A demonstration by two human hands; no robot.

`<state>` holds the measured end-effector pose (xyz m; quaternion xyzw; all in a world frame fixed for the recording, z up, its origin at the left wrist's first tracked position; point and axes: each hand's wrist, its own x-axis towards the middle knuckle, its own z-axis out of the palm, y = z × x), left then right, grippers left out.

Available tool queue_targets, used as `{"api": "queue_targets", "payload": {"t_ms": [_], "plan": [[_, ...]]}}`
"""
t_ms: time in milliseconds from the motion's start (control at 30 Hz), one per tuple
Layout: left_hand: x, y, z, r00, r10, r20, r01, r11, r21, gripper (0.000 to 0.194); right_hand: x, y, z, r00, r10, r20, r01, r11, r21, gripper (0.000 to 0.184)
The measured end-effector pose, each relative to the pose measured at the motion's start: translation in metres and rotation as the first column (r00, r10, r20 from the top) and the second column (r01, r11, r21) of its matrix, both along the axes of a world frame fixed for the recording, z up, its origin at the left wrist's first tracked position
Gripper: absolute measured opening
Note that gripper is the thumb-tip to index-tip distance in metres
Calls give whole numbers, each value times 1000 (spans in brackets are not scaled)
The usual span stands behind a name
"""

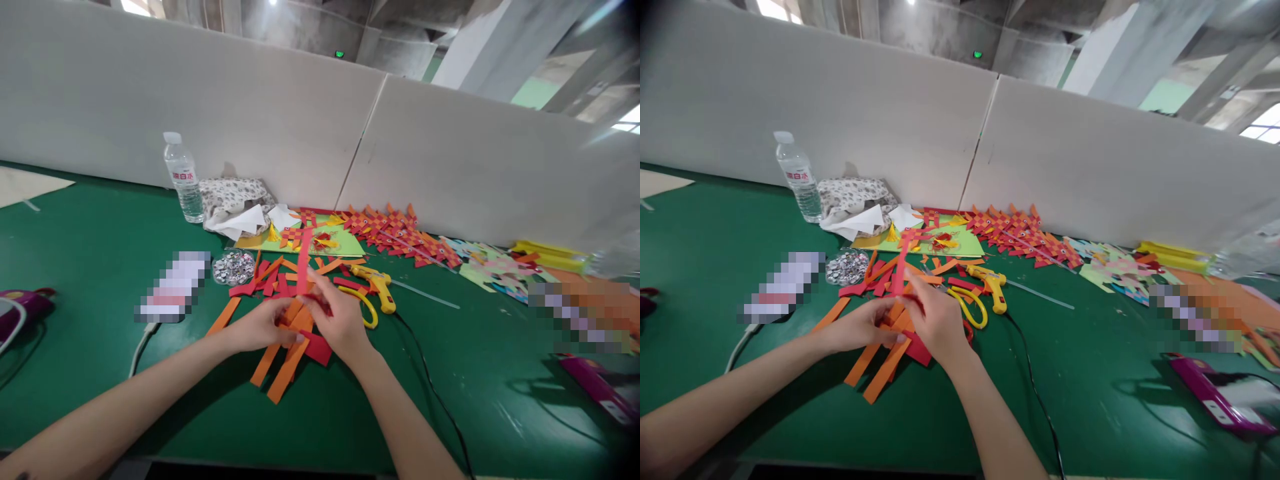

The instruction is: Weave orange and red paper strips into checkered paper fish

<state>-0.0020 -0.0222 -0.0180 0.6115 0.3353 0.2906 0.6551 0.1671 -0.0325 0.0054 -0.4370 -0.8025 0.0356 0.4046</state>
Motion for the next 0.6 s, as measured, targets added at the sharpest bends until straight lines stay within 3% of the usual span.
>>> {"api": "queue_targets", "payload": {"t_ms": [100,200,467,600], "plan": [[0,-1,1,999,-8,-45,8,1000,3,18,-1,-1,2,974,153,168,-146,988,-50,30],[0,-1,4,998,-32,-48,32,999,10,11,-1,-2,2,960,171,221,-165,985,-44,27],[-3,2,10,996,-83,45,88,989,-121,9,-4,-6,5,977,144,157,-114,975,-190,18],[-11,5,12,991,-70,115,98,959,-266,15,-4,-6,7,986,121,114,-101,981,-165,20]]}}
